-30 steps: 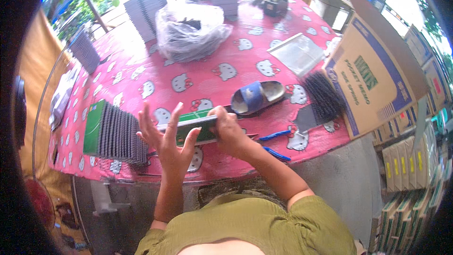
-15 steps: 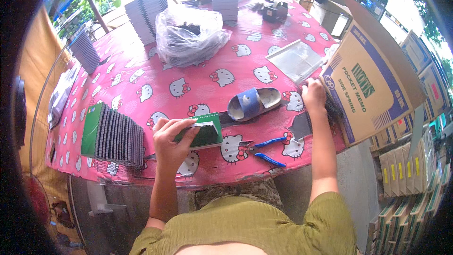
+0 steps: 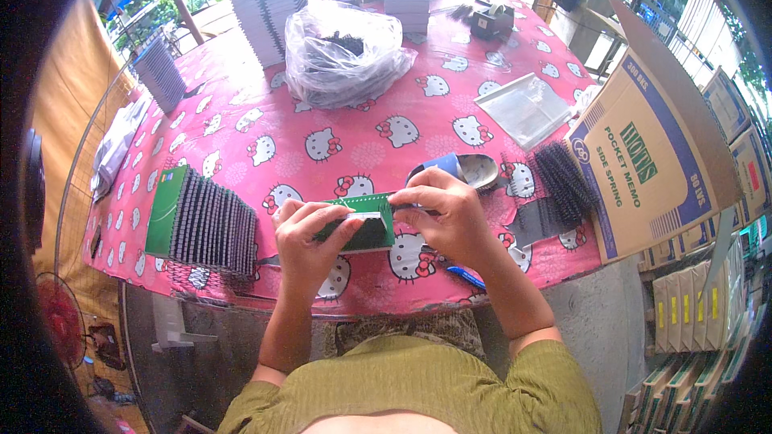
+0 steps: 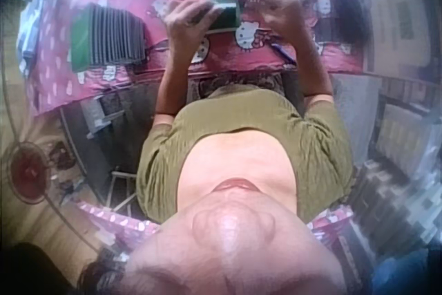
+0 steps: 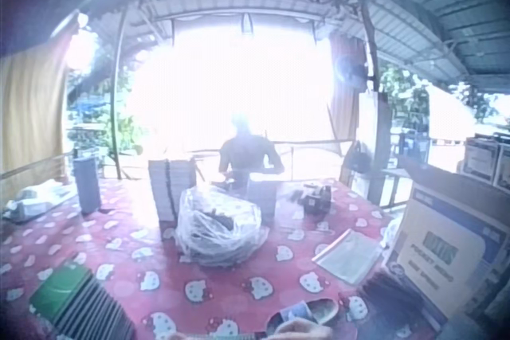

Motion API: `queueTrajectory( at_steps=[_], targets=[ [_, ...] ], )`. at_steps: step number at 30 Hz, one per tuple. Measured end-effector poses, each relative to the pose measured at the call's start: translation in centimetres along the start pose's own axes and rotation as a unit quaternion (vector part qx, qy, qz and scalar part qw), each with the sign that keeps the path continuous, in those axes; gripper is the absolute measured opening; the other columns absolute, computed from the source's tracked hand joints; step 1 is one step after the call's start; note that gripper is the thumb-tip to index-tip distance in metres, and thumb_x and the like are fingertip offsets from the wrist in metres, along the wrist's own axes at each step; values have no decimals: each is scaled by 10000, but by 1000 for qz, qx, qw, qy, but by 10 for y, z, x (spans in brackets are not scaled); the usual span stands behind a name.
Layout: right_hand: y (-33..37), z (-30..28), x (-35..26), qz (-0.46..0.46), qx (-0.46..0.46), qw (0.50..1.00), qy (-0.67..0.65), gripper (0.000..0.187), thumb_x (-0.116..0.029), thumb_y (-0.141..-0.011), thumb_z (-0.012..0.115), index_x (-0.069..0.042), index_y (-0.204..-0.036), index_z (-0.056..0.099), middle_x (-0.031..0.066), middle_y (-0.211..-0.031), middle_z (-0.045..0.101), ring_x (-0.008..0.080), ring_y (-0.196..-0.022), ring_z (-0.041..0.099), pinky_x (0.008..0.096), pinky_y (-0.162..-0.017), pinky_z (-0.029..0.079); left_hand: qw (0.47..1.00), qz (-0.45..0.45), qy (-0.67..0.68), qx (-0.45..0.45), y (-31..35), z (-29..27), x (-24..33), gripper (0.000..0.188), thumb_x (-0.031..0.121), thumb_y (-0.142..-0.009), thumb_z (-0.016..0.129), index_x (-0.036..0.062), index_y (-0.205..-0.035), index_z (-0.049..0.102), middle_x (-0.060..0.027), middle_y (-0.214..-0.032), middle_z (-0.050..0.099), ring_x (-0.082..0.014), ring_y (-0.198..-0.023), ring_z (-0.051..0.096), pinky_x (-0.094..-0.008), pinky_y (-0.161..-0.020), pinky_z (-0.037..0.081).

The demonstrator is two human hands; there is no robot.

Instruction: The person trims the wire bindings of small green notebooks using pliers and then applies tape to the spine area of the notebooks.

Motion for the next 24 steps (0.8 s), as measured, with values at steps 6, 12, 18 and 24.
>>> queueTrajectory(
  at_steps=[6,12,18,24],
  targets=[
    [-6,5,10,130,-95,979,-127,173,-45,-782,734,-34,-949,691,74,-831,607,184,-735,611,308,-658,493,1000,-21,12,11,3,2,-1,199,268,-726,805,122,-850,756,-12,-823,705,-182,-783,550,-347,-771,387],
    [-5,15,-9,1,-76,995,69,145,-109,-828,689,-57,-948,626,92,-822,606,260,-694,633,373,-592,502,999,-29,18,10,6,5,-5,203,309,-732,790,159,-863,747,19,-825,690,-178,-803,547,-376,-824,325],
    [-6,22,-21,-37,-74,985,152,250,-111,-796,731,-35,-1013,632,135,-895,623,310,-776,640,371,-636,505,1000,-18,11,7,8,5,-6,216,294,-709,799,162,-870,741,20,-833,693,-181,-799,544,-373,-824,328],
    [-16,-26,27,127,-49,987,80,359,-203,-778,746,-15,-1053,612,174,-1037,618,329,-1012,608,426,-825,492,999,-17,27,-2,13,1,-12,241,294,-697,805,158,-880,730,20,-832,691,-186,-803,549,-373,-813,340]
  ],
)
Point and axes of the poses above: each hand's wrist, its own y-axis away from the middle knuckle, its own z-axis out of the palm, x = y × z, the point moved 3 cm from there along -y, towards the middle knuckle
